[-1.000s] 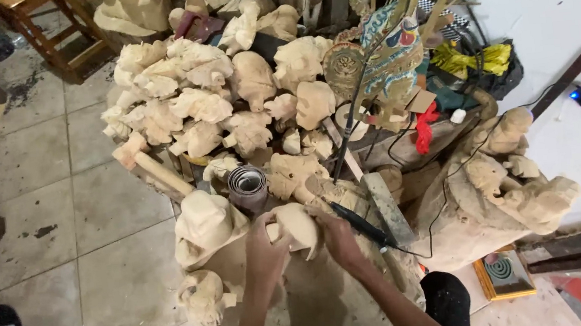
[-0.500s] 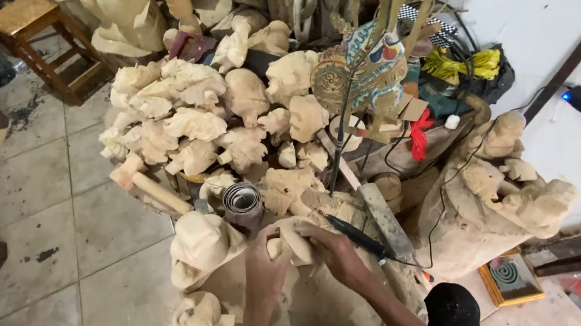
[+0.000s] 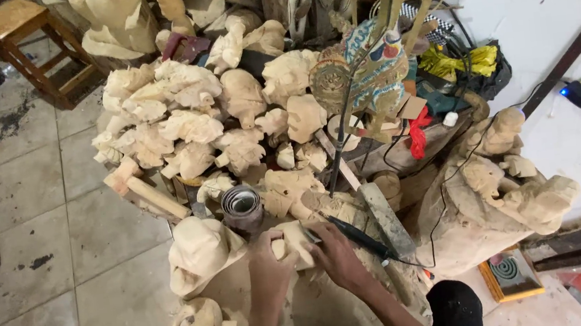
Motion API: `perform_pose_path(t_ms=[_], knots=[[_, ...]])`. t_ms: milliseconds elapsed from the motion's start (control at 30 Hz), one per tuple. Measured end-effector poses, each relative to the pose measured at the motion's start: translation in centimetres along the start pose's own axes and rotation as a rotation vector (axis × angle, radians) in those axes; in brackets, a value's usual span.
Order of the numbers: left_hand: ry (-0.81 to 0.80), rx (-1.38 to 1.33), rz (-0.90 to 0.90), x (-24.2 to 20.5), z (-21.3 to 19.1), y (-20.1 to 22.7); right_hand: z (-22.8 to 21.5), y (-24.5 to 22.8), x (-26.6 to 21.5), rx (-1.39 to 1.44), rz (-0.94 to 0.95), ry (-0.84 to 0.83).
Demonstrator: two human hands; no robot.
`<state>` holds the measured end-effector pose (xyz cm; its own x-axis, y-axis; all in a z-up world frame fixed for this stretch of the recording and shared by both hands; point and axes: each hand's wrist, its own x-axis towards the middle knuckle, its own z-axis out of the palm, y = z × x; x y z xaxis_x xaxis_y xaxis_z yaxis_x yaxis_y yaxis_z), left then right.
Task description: Carving a small piece of wood using a hand knife to shape it
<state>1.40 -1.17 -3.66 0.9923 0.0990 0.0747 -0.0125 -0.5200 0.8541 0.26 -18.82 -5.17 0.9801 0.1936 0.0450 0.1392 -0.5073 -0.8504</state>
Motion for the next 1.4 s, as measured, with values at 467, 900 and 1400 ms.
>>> perform_pose_path(t_ms=[467, 900, 1400], knots=[[-0.09, -0.04, -0.181, -0.4, -0.3, -0.8, 2.6, 3.8, 0.7, 0.145, -0.085, 0.054], [-0.076, -0.012, -0.204, 0.0, -0.8, 1.1, 1.3, 0.9, -0.3, 0.097, -0.284, 0.042], [-0.057, -0.054, -0.166, 0.4, -0.7, 0.5, 1.1, -0.6, 1.2, 0.419, -0.166, -0.097]])
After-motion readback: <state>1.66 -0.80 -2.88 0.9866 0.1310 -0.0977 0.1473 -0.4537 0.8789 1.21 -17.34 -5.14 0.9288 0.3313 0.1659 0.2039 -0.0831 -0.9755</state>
